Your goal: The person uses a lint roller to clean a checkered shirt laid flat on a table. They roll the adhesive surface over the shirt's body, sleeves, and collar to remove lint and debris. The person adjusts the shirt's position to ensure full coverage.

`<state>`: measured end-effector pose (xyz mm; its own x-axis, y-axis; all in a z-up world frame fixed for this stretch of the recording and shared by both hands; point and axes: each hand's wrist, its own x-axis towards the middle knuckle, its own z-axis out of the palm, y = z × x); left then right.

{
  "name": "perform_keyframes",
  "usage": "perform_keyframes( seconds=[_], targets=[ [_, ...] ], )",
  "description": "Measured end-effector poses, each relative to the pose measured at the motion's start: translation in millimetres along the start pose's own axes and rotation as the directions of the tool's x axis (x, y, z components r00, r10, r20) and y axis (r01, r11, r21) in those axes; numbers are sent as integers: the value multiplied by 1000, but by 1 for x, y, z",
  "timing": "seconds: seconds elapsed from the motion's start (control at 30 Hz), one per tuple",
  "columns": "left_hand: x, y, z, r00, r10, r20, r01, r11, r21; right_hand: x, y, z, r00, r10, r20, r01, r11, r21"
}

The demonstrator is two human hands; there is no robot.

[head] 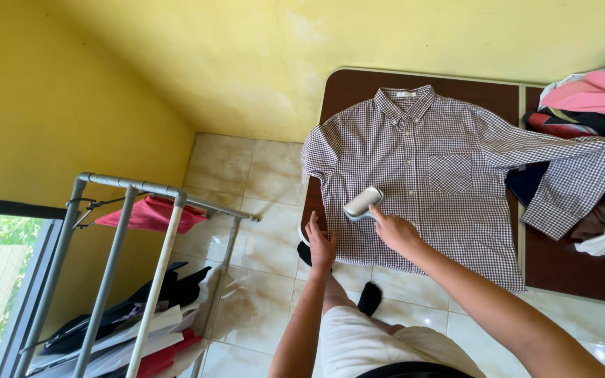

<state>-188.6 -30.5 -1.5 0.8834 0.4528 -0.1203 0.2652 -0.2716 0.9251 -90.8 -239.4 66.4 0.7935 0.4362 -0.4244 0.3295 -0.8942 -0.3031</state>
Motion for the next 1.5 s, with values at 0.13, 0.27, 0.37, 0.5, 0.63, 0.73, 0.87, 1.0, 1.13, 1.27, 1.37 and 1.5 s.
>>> perform_keyframes(
  seconds=[0.13,0.27,0.37,0.5,0.63,0.73,0.87,1.0,1.13,1.27,1.37,1.5],
  targets=[
    [5,0,-4,991,134,-30,-133,991,32,70,-30,-17,997,-46,-65,45,999,-14],
    [12,-4,-11,998,16,68,-20,998,65,105,-57,-29,992,118,43,-116,992,-55],
    [20,-5,-22,992,62,112,-70,995,73,101,-55,-28,994,105,13,-104,992,-69],
    [28,-5,-33,976,-12,216,-24,986,163,43,-26,-7,995,-52,-87,47,997,-56],
    [35,-14,-34,950,251,186,-287,937,202,-39,0,3,987,98,128,-102,994,26],
    [30,-18,-30,971,187,150,-210,966,153,-64,8,6,997,51,52,-51,999,-1],
    [28,-17,-30,987,115,111,-129,983,130,-35,0,2,1000,4,-9,-4,1000,19],
    [28,-22,-29,987,107,121,-115,991,64,31,-30,-16,998,27,51,-29,999,31],
    [29,-19,-30,978,65,197,-80,995,67,87,-55,-31,1000,-23,-14,23,999,-34],
    [23,5,-40,948,181,262,-279,869,409,97,-63,-34,1000,24,-2,-24,1000,-16],
    [20,29,-51,947,83,311,-253,790,558,67,-50,-27,1000,9,9,-9,1000,22],
    [24,26,-59,883,273,383,-461,659,594,-15,-10,-5,992,-51,-111,47,998,-39]
  ],
)
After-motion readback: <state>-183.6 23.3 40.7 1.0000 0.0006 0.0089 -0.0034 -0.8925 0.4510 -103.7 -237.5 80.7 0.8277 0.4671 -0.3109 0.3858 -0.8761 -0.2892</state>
